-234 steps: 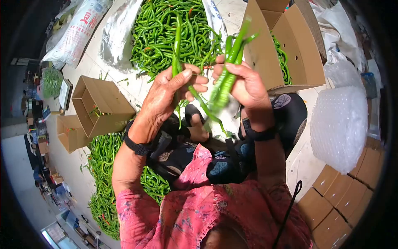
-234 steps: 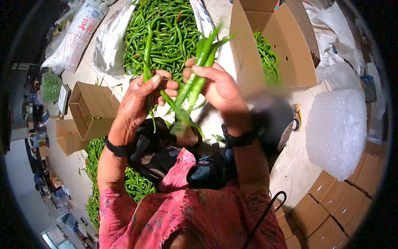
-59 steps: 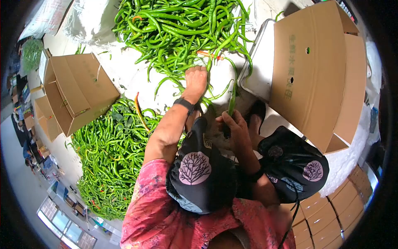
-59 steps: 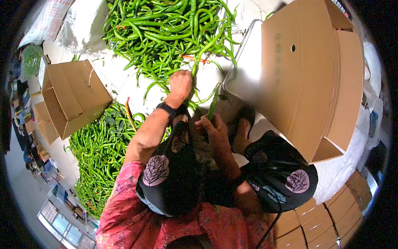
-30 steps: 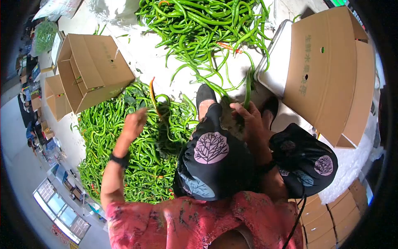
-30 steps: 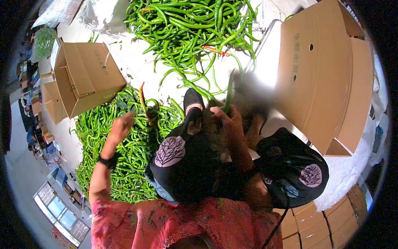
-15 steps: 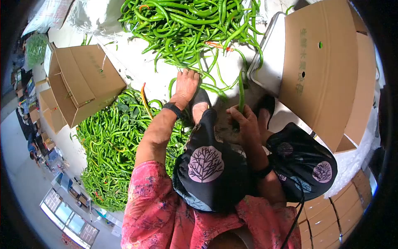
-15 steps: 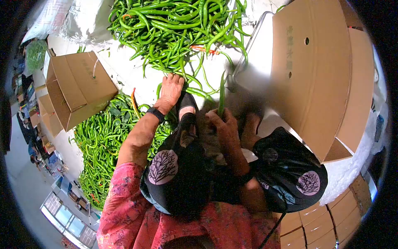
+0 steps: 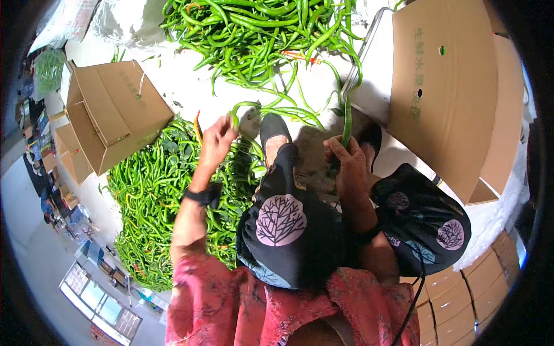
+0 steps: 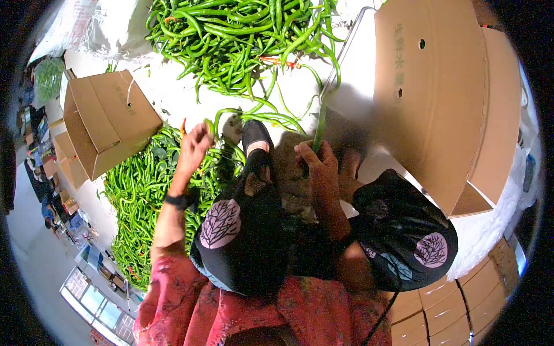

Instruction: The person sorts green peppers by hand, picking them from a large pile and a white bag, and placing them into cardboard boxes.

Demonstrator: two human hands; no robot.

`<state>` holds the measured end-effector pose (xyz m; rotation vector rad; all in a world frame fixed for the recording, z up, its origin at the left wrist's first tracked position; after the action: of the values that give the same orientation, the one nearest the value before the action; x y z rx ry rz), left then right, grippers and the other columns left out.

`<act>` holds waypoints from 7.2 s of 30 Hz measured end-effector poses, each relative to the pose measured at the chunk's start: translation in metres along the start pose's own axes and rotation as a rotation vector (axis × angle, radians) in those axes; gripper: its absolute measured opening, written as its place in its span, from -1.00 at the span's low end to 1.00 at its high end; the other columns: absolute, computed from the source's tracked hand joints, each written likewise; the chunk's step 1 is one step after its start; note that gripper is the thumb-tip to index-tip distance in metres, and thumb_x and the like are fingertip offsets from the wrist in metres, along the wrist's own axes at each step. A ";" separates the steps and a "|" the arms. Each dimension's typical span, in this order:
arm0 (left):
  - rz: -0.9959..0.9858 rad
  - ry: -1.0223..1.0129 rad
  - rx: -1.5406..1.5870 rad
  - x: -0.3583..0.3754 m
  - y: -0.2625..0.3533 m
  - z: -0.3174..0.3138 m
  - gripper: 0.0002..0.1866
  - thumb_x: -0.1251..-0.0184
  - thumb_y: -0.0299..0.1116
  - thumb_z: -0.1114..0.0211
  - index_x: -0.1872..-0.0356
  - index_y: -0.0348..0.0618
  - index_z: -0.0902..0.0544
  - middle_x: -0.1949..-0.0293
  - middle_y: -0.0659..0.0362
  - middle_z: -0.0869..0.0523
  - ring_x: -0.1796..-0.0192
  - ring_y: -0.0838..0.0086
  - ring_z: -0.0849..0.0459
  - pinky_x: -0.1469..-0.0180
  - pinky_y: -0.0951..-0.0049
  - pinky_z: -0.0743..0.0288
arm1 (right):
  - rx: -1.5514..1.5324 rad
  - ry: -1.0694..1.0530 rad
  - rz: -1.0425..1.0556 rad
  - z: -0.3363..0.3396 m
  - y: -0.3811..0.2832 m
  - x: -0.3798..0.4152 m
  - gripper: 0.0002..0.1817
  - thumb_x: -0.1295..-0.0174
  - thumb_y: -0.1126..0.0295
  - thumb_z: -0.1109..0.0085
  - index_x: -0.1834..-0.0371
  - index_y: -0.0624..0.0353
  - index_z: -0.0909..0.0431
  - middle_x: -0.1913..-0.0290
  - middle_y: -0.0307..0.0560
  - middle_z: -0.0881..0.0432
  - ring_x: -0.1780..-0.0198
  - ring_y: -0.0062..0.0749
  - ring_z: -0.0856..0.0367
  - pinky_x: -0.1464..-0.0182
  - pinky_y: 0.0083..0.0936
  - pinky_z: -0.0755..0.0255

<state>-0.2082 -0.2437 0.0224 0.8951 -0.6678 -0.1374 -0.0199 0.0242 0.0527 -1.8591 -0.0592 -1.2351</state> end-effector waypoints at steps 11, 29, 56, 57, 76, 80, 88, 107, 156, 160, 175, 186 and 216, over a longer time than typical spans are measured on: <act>-0.412 -0.024 -0.455 0.020 -0.015 -0.014 -0.83 -0.23 -0.46 -0.25 0.17 -0.22 -0.62 0.37 -0.10 -0.62 0.32 -0.07 -0.61 0.26 0.08 -0.50 | 0.030 -0.038 -0.053 -0.008 0.011 0.000 -0.84 -0.36 0.34 -0.20 0.15 0.19 -0.55 0.30 -0.20 -0.62 0.30 -0.53 -0.51 0.16 -0.54 -0.38; -0.276 -0.074 -0.572 -0.075 -0.010 -0.076 -0.61 -0.12 -0.36 -0.33 0.00 -0.16 -0.52 0.12 -0.11 -0.62 0.11 -0.09 -0.66 0.14 -0.02 -0.57 | 0.159 -0.028 -0.035 0.001 0.016 -0.005 -0.79 -0.34 0.34 -0.22 0.09 0.20 -0.52 0.17 -0.14 -0.65 0.20 -0.53 -0.55 0.06 -0.55 -0.43; 0.180 -0.343 -0.337 0.164 -0.065 0.098 -0.90 -0.18 -0.39 -0.31 0.29 -0.13 -0.67 0.36 0.04 -0.69 0.27 0.14 -0.67 0.19 0.21 -0.54 | 0.135 -0.062 -0.046 0.007 0.018 -0.004 -0.80 -0.38 0.32 -0.22 0.03 0.16 -0.57 0.18 -0.15 -0.69 0.25 -0.56 -0.61 0.21 -0.58 -0.51; -0.023 -0.557 -0.758 0.206 -0.134 0.142 -0.87 -0.19 -0.29 -0.31 0.30 -0.04 -0.73 0.35 0.06 -0.72 0.25 0.19 -0.69 0.15 0.17 -0.56 | 0.138 -0.075 -0.051 0.018 0.027 -0.011 -0.80 -0.38 0.32 -0.22 0.03 0.16 -0.57 0.18 -0.15 -0.69 0.25 -0.56 -0.61 0.21 -0.58 -0.51; 0.426 0.440 -0.563 0.067 -0.228 0.028 -0.57 -0.20 -0.33 -0.25 -0.07 -0.04 -0.31 0.25 -0.25 -0.68 0.22 -0.23 -0.65 0.18 -0.15 -0.49 | 0.348 -0.172 -0.079 0.009 0.033 -0.014 -0.76 -0.37 0.29 -0.18 0.04 0.21 -0.60 0.22 -0.15 -0.66 0.20 -0.41 -0.61 0.11 -0.49 -0.50; 0.405 -0.192 -0.753 0.159 -0.240 0.039 -0.53 -0.09 -0.28 -0.36 -0.01 -0.06 -0.39 0.32 -0.21 -0.70 0.24 -0.21 -0.67 0.19 -0.09 -0.56 | 0.229 -0.103 -0.034 0.001 0.030 -0.011 -0.81 -0.34 0.35 -0.21 0.08 0.20 -0.58 0.30 -0.20 -0.62 0.30 -0.49 -0.56 0.17 -0.52 -0.47; -0.091 0.102 -0.547 0.088 -0.065 0.056 -0.80 -0.17 -0.48 -0.27 0.16 -0.19 -0.62 0.37 -0.09 -0.68 0.30 -0.08 -0.65 0.24 0.07 -0.54 | 0.131 -0.105 -0.050 0.000 0.044 -0.016 -0.80 -0.32 0.34 -0.23 0.13 0.24 -0.56 0.31 -0.21 -0.59 0.28 -0.51 -0.51 0.15 -0.53 -0.38; -0.714 0.473 -0.469 -0.106 0.123 -0.029 -0.60 -0.03 -0.61 -0.26 0.01 -0.21 -0.57 0.02 -0.06 -0.58 -0.06 -0.01 -0.52 -0.09 0.13 -0.43 | 0.035 -0.084 -0.069 -0.007 0.036 -0.016 -0.81 -0.32 0.39 -0.24 0.09 0.21 -0.54 0.22 -0.17 -0.66 0.24 -0.52 -0.58 0.13 -0.57 -0.44; 0.224 -0.451 1.000 -0.025 0.094 0.033 -0.74 -0.36 -0.52 -0.25 -0.04 -0.25 -0.52 0.04 -0.01 -0.71 -0.01 0.26 -0.72 -0.13 0.28 -0.62 | 0.126 -0.239 -0.115 -0.026 0.031 -0.007 -0.79 -0.29 0.32 -0.23 0.18 0.24 -0.57 0.29 -0.16 -0.64 0.26 -0.50 -0.56 0.14 -0.52 -0.44; 0.155 -0.346 0.468 0.029 0.046 0.056 -0.70 -0.30 -0.56 -0.26 -0.04 -0.22 -0.52 0.05 0.06 -0.71 -0.12 0.28 -0.66 -0.12 0.34 -0.54 | 0.205 -0.180 -0.089 -0.021 0.039 -0.013 -0.78 -0.27 0.29 -0.23 0.19 0.22 -0.60 0.29 -0.18 -0.63 0.24 -0.49 -0.55 0.12 -0.50 -0.42; -0.419 0.178 -0.583 -0.021 0.056 0.076 -0.39 -0.16 -0.46 -0.40 -0.27 -0.22 -0.43 -0.14 -0.19 -0.56 -0.20 -0.13 -0.51 -0.29 0.11 -0.38 | 0.257 -0.200 -0.088 -0.018 0.043 -0.017 -0.77 -0.28 0.28 -0.24 0.16 0.21 -0.60 0.28 -0.17 -0.67 0.25 -0.49 -0.58 0.15 -0.50 -0.44; -0.708 0.349 -1.058 -0.175 0.149 0.043 -0.62 -0.06 -0.44 -0.26 0.03 0.07 -0.62 0.08 0.04 -0.48 -0.05 0.12 -0.45 -0.03 0.08 -0.34 | 0.102 -0.162 -0.139 -0.021 0.036 -0.020 -0.81 -0.31 0.40 -0.21 0.08 0.22 -0.53 0.27 -0.19 -0.64 0.30 -0.60 -0.53 0.21 -0.65 -0.40; -0.787 0.171 -0.602 -0.170 0.240 0.004 -0.79 -0.20 -0.38 -0.34 0.17 -0.18 -0.61 0.36 -0.13 -0.63 0.32 -0.12 -0.63 0.27 0.02 -0.54 | 0.158 -0.155 -0.088 -0.016 0.048 -0.030 -0.80 -0.30 0.37 -0.26 0.10 0.20 -0.55 0.32 -0.23 -0.65 0.35 -0.63 -0.53 0.29 -0.64 -0.38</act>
<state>-0.3829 -0.0308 0.1251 0.5296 -0.0612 -0.9066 -0.0238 -0.0041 0.0016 -1.8263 -0.3167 -1.1100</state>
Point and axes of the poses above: each hand's wrist, its own x-axis away from the middle knuckle, its own z-axis out of the back of the hand, y = z × x, the point moved 5 cm from there along -x, towards the middle knuckle
